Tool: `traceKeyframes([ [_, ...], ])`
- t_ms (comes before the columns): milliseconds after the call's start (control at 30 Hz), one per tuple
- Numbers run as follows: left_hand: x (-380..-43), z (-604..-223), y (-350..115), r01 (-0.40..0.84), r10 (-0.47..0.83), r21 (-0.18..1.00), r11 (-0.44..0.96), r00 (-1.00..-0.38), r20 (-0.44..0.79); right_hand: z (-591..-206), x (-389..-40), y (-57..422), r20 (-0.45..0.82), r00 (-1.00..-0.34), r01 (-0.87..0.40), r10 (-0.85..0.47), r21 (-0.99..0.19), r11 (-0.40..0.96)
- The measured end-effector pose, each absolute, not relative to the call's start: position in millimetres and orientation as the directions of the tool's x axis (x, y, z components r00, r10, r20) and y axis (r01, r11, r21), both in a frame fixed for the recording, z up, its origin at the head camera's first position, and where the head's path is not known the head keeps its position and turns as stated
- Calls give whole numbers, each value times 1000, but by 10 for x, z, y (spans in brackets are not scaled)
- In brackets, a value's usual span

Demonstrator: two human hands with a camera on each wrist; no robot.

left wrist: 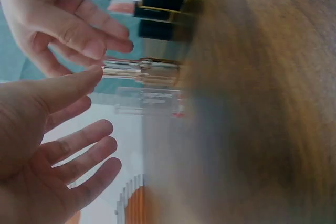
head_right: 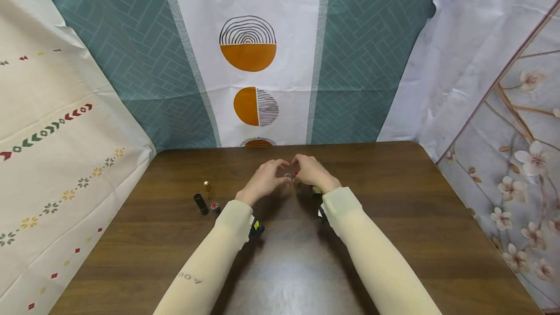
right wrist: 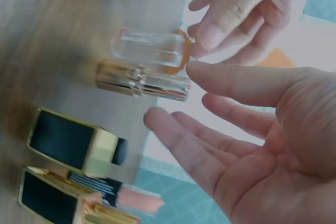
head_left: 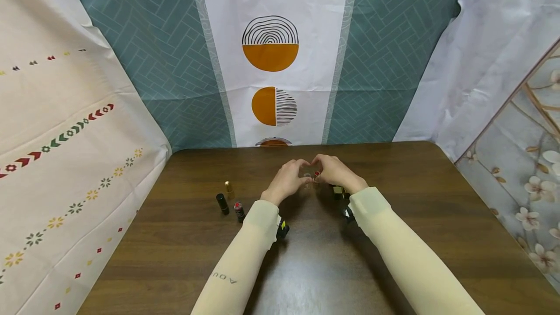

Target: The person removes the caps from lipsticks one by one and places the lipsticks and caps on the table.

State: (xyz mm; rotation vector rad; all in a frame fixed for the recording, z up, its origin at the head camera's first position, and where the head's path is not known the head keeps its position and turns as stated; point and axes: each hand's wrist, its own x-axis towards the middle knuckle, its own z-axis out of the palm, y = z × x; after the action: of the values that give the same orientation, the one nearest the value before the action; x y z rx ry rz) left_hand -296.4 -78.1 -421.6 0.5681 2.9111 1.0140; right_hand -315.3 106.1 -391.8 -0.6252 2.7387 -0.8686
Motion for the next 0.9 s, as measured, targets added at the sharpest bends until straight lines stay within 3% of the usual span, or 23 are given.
traceKeyframes([
  [900, -2739, -3840, -1057, 342, 365, 610, 715, -926, 91, -3810, -3021, 1255, 92, -889, -354, -449, -759, 546],
])
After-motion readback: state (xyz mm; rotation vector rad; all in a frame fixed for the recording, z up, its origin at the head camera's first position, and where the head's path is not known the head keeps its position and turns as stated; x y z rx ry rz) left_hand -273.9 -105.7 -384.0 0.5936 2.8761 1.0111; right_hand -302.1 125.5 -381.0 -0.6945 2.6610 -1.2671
